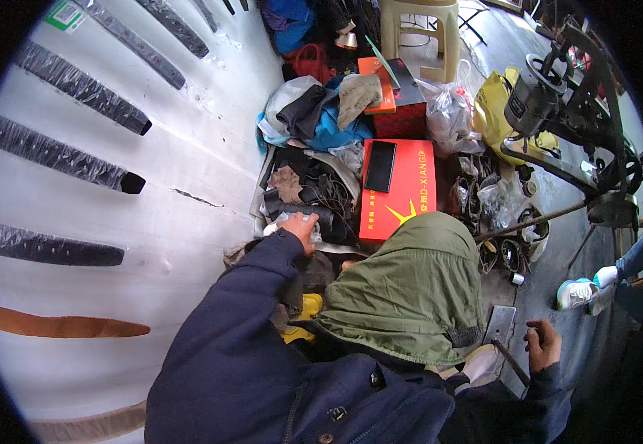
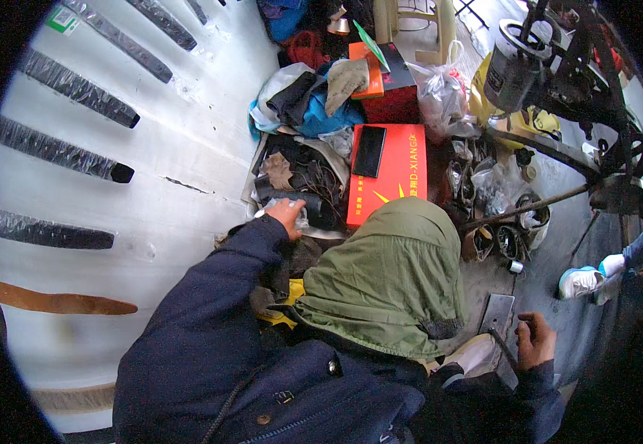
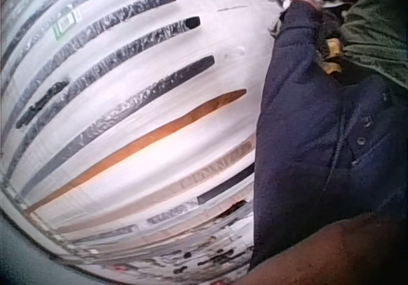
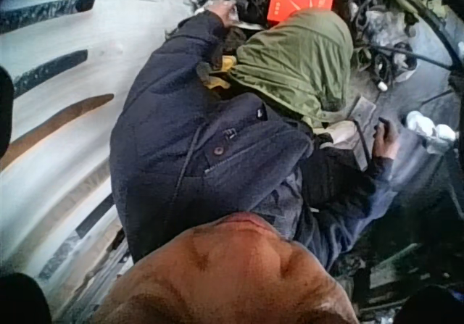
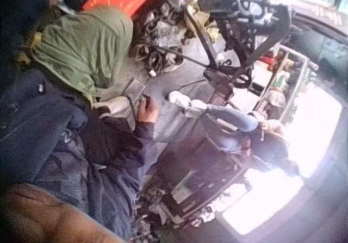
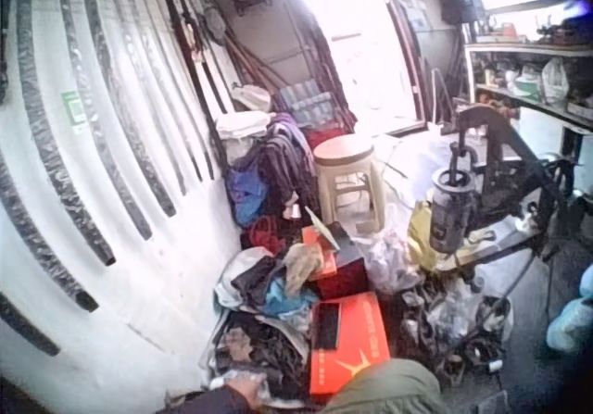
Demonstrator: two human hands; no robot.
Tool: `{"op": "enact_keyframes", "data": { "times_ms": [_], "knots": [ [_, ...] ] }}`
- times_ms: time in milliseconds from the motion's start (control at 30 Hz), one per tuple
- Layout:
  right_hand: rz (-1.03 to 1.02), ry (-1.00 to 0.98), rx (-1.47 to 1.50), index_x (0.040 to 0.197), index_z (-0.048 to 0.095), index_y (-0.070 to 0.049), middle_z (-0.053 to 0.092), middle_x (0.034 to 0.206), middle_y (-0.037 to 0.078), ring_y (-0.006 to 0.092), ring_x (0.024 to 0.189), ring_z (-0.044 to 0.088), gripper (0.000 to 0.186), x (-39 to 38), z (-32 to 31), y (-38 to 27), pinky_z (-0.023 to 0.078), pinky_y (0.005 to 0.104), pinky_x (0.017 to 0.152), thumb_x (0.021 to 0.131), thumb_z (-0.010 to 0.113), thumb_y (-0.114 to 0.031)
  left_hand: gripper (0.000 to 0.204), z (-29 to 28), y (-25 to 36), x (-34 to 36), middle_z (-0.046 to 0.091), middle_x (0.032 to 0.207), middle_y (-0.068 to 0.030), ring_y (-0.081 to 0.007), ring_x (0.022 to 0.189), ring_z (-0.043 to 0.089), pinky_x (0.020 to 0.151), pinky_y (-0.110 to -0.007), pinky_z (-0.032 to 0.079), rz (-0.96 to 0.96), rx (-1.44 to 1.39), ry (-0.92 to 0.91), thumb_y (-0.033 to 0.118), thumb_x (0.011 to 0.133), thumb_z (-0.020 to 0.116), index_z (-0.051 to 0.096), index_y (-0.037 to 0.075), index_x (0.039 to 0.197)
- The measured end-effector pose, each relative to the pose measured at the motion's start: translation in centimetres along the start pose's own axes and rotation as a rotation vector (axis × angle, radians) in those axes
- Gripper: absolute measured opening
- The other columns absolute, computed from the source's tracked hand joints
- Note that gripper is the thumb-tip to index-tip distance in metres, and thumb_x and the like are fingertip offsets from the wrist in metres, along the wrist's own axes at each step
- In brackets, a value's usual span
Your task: The person sits on the floor in a cluttered workshop and uses shears to cut a piece of white fabric into smaller pieces. The person handles the fabric and shears repeatedly, cutting and separating pieces while another person stands nearby.
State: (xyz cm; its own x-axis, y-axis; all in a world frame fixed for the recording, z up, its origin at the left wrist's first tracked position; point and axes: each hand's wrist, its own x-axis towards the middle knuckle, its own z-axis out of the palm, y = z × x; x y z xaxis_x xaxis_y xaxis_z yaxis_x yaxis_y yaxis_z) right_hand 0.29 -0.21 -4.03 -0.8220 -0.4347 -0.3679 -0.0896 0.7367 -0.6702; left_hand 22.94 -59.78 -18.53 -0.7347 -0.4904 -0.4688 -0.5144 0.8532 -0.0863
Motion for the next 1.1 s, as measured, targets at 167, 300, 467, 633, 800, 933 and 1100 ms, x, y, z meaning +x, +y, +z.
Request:
{"op": "enact_keyframes", "data": {
  "times_ms": [167, 300, 467, 633, 800, 933, 1100],
  "knots": [
    [0.048, -0.021, 0.014, 0.108, 0.064, 0.005, 0.069, 0.086, 0.013, 0.0167, 0.077, 0.063, 0.018, 0.0, -0.1, -0.2, 0.051, 0.0335, 0.072, 0.097, 0.054, -0.006, 0.075, -3.8, -3.6, 0.3, 0.062, 0.119, -0.0233, -0.0435, 0.107, 0.065, 0.092, -0.049, 0.054, -0.121, -0.271, 0.171, 0.038, 0.068, 0.082, 0.054, 0.021, 0.136],
    [0.027, -0.019, 0.055, 0.107, 0.064, 0.004, 0.069, 0.085, 0.012, 0.0163, 0.077, 0.062, 0.018, 0.6, 0.2, 0.1, 0.051, 0.0328, 0.072, 0.096, 0.056, -0.007, 0.074, -8.3, -4.7, 0.5, 0.062, 0.121, -0.0216, -0.0436, 0.109, 0.064, 0.095, -0.048, 0.054, -0.086, -0.207, 0.285, 0.039, 0.07, 0.08, 0.054, 0.021, 0.137],
    [0.024, -0.024, 0.021, 0.106, 0.064, 0.004, 0.069, 0.085, 0.013, 0.0174, 0.075, 0.063, 0.018, 1.5, 0.6, 1.0, 0.051, 0.0338, 0.071, 0.095, 0.057, -0.007, 0.07, -10.0, -2.9, 4.1, 0.06, 0.116, -0.0221, -0.0424, 0.106, 0.064, 0.09, -0.051, 0.055, 0.096, -0.003, 0.316, 0.031, 0.072, 0.078, 0.053, 0.019, 0.136],
    [-0.019, -0.007, -0.044, 0.105, 0.064, 0.003, 0.069, 0.08, 0.012, 0.0167, 0.07, 0.064, 0.017, 1.3, 0.7, 2.4, 0.051, 0.034, 0.065, 0.095, 0.056, -0.008, 0.072, -4.0, 1.2, 8.5, 0.057, 0.128, -0.0192, -0.0405, 0.117, 0.06, 0.091, -0.054, 0.052, 0.018, 0.037, 0.088, 0.019, 0.07, 0.079, 0.054, 0.025, 0.137],
    [0.037, -0.034, -0.027, 0.107, 0.065, 0.001, 0.068, 0.077, 0.009, 0.0144, 0.061, 0.06, 0.017, 1.4, 1.0, 2.8, 0.049, 0.0322, 0.056, 0.096, 0.056, -0.009, 0.066, 1.3, 4.7, 4.9, 0.051, 0.141, -0.0223, -0.0418, 0.139, 0.042, 0.114, -0.058, 0.032, 0.112, -0.093, 0.467, 0.019, 0.077, 0.076, 0.055, 0.02, 0.14],
    [0.021, -0.072, 0.015, 0.106, 0.065, 0.001, 0.067, 0.077, 0.008, 0.0127, 0.06, 0.058, 0.016, 2.4, 1.4, 2.1, 0.049, 0.03, 0.055, 0.096, 0.055, -0.006, 0.046, 5.9, 6.6, -1.3, 0.056, 0.125, -0.0183, -0.039, 0.126, 0.05, 0.103, -0.052, 0.039, 0.39, -0.336, 0.688, 0.011, 0.072, 0.076, 0.063, 0.011, 0.116],
    [0.047, -0.146, 0.01, 0.106, 0.063, 0.002, 0.064, 0.081, 0.008, 0.013, 0.068, 0.061, 0.016, 3.5, 1.8, 1.6, 0.049, 0.0284, 0.057, 0.097, 0.053, -0.005, 0.035, 9.9, 5.6, -4.5, 0.061, 0.111, -0.0101, -0.031, 0.114, 0.056, 0.094, -0.045, 0.043, 0.401, -0.255, 0.269, 0.014, 0.079, 0.076, 0.064, 0.012, 0.112]
  ]
}}
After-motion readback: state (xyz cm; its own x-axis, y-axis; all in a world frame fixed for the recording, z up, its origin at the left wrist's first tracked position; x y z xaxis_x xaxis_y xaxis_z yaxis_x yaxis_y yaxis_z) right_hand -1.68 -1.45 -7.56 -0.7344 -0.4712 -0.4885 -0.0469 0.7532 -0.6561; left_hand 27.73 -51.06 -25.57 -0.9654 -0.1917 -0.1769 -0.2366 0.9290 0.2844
